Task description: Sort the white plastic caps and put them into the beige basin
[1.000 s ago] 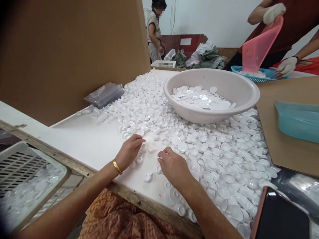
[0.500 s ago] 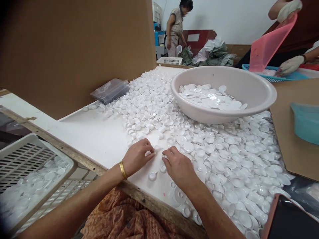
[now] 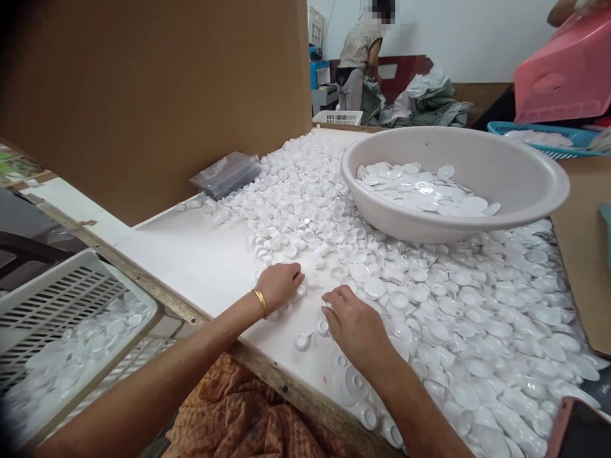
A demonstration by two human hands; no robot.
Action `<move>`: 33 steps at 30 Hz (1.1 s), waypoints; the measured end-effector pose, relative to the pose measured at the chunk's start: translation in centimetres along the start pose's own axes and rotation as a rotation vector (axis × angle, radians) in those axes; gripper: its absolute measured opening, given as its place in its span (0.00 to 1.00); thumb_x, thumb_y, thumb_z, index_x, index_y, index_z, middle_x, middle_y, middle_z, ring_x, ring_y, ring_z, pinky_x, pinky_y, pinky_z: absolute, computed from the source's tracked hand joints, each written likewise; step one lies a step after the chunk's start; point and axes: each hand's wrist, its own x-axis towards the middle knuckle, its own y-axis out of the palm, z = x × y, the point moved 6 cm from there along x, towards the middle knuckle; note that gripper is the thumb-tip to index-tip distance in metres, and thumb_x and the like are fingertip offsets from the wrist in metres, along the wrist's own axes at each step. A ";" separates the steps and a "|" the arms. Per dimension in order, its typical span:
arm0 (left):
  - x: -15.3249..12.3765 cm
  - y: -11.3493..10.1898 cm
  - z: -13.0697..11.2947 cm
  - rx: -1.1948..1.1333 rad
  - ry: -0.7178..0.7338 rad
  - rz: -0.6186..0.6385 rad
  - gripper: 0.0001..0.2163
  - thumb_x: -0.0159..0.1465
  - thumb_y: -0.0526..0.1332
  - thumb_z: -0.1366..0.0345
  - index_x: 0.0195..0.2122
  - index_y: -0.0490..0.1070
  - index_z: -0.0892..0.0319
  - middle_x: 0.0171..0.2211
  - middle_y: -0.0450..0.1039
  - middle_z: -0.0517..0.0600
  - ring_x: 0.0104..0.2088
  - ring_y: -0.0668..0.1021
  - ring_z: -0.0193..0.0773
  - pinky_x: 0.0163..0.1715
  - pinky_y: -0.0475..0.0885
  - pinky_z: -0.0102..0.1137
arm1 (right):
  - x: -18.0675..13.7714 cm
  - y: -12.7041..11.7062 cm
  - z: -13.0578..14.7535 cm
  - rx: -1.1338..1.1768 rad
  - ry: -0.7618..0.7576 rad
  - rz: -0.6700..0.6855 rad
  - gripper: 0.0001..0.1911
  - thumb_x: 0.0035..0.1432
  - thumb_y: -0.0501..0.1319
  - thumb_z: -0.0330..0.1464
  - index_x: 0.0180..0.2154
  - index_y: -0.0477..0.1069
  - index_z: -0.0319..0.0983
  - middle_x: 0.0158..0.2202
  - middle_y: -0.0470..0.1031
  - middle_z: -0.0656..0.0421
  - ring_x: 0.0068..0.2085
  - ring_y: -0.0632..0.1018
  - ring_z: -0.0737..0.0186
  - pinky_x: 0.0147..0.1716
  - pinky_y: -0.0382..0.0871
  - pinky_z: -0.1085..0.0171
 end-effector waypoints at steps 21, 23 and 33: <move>-1.3 -3.4 6.6 -0.028 0.008 -0.279 0.10 0.60 0.55 0.64 0.40 0.72 0.58 0.35 0.70 0.51 0.33 0.74 0.37 0.33 0.66 0.30 | 0.1 -0.4 -0.5 0.030 0.014 -0.059 0.12 0.62 0.48 0.34 0.40 0.68 0.40 0.40 0.71 0.57 0.33 0.75 0.66 0.30 0.68 0.67; -0.4 -3.0 6.8 -0.015 0.012 -0.256 0.08 0.59 0.55 0.66 0.36 0.72 0.58 0.33 0.70 0.51 0.34 0.74 0.38 0.34 0.66 0.30 | 0.1 -0.4 -0.6 0.049 0.006 -0.059 0.12 0.62 0.48 0.33 0.39 0.68 0.40 0.40 0.71 0.57 0.33 0.75 0.66 0.31 0.68 0.67; -4.8 0.0 8.9 -0.844 -0.294 -0.026 0.09 0.55 0.57 0.59 0.31 0.69 0.59 0.24 0.69 0.47 0.22 0.74 0.35 0.25 0.70 0.32 | 0.0 -0.6 -0.5 0.056 -0.004 -0.059 0.12 0.62 0.48 0.33 0.40 0.68 0.39 0.39 0.71 0.57 0.31 0.74 0.67 0.29 0.68 0.67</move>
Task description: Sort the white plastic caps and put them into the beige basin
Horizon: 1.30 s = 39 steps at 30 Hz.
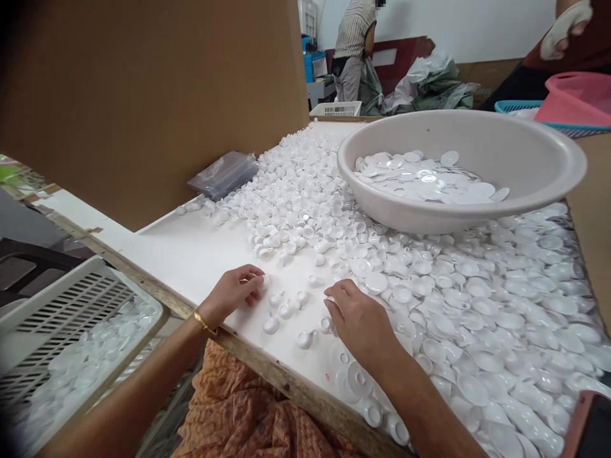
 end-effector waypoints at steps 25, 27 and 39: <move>2.7 1.0 -4.7 0.898 0.530 -0.266 0.08 0.60 0.51 0.72 0.37 0.67 0.58 0.36 0.67 0.51 0.30 0.72 0.36 0.28 0.65 0.29 | 0.2 -2.0 -1.3 0.009 0.098 -0.134 0.10 0.61 0.50 0.33 0.39 0.69 0.41 0.40 0.71 0.59 0.33 0.75 0.67 0.30 0.66 0.68; 2.2 1.8 -4.8 0.933 0.598 -0.200 0.10 0.61 0.50 0.71 0.40 0.68 0.58 0.40 0.67 0.53 0.30 0.73 0.36 0.28 0.66 0.30 | 0.2 -1.9 -1.4 0.010 0.109 -0.120 0.10 0.61 0.50 0.33 0.39 0.69 0.41 0.40 0.71 0.60 0.33 0.75 0.67 0.29 0.66 0.68; 0.1 -1.0 -3.5 0.476 0.582 -0.190 0.09 0.60 0.55 0.67 0.37 0.74 0.56 0.36 0.75 0.48 0.32 0.76 0.33 0.34 0.69 0.28 | 1.1 -1.8 -1.0 -0.033 0.074 -0.111 0.10 0.60 0.51 0.32 0.40 0.69 0.41 0.42 0.71 0.59 0.33 0.74 0.66 0.32 0.67 0.66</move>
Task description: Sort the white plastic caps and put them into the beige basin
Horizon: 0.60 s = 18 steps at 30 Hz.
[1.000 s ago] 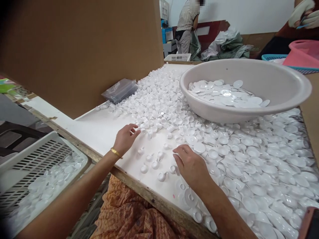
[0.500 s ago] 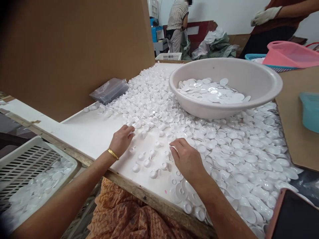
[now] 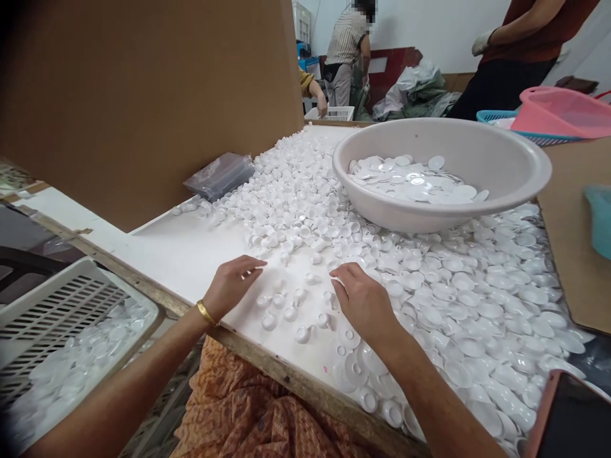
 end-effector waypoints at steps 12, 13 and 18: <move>1.5 1.8 0.4 0.193 -0.193 0.166 0.10 0.60 0.54 0.63 0.40 0.71 0.56 0.35 0.69 0.50 0.34 0.73 0.37 0.35 0.66 0.31 | 7.8 3.8 2.2 -0.421 -0.118 0.347 0.13 0.57 0.54 0.26 0.43 0.70 0.42 0.43 0.70 0.55 0.43 0.71 0.60 0.36 0.63 0.65; 0.9 1.7 -0.2 0.194 -0.146 0.171 0.11 0.61 0.54 0.63 0.42 0.71 0.56 0.36 0.69 0.50 0.35 0.73 0.38 0.36 0.66 0.31 | 8.0 3.9 2.2 -0.441 -0.131 0.349 0.12 0.56 0.54 0.27 0.42 0.70 0.41 0.42 0.70 0.54 0.43 0.71 0.59 0.36 0.62 0.64; -0.3 1.6 -3.3 0.187 0.174 0.196 0.12 0.60 0.56 0.67 0.45 0.70 0.55 0.40 0.67 0.53 0.42 0.68 0.42 0.40 0.66 0.34 | 8.2 3.7 2.4 -0.390 -0.099 0.359 0.07 0.57 0.55 0.29 0.36 0.70 0.40 0.39 0.70 0.54 0.42 0.70 0.60 0.32 0.60 0.66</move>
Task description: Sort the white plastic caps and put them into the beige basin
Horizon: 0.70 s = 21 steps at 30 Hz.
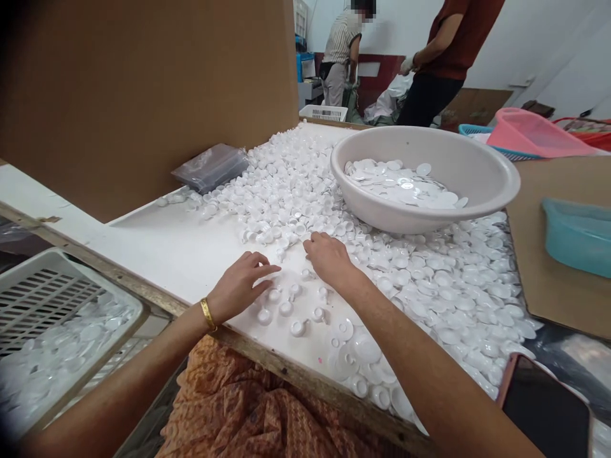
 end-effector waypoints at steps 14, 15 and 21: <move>5.1 1.6 0.1 0.090 -0.053 0.148 0.13 0.58 0.55 0.64 0.21 0.74 0.60 0.30 0.69 0.55 0.37 0.68 0.44 0.40 0.63 0.38 | 0.6 0.8 -1.5 0.250 0.210 0.165 0.07 0.55 0.55 0.31 0.30 0.71 0.39 0.31 0.75 0.59 0.32 0.73 0.65 0.24 0.57 0.70; 5.4 1.7 0.0 0.114 -0.069 0.158 0.13 0.58 0.54 0.65 0.20 0.73 0.60 0.30 0.69 0.56 0.37 0.68 0.44 0.39 0.63 0.38 | 0.7 0.7 -1.5 0.255 0.221 0.171 0.06 0.53 0.56 0.30 0.29 0.71 0.39 0.30 0.75 0.58 0.31 0.73 0.65 0.24 0.57 0.69; 4.9 1.1 1.0 0.107 -0.202 0.035 0.07 0.57 0.56 0.66 0.27 0.72 0.59 0.29 0.69 0.54 0.36 0.69 0.44 0.35 0.64 0.36 | -0.2 -0.5 -2.0 0.316 0.212 0.058 0.08 0.56 0.53 0.30 0.34 0.70 0.42 0.33 0.75 0.61 0.33 0.72 0.66 0.27 0.57 0.69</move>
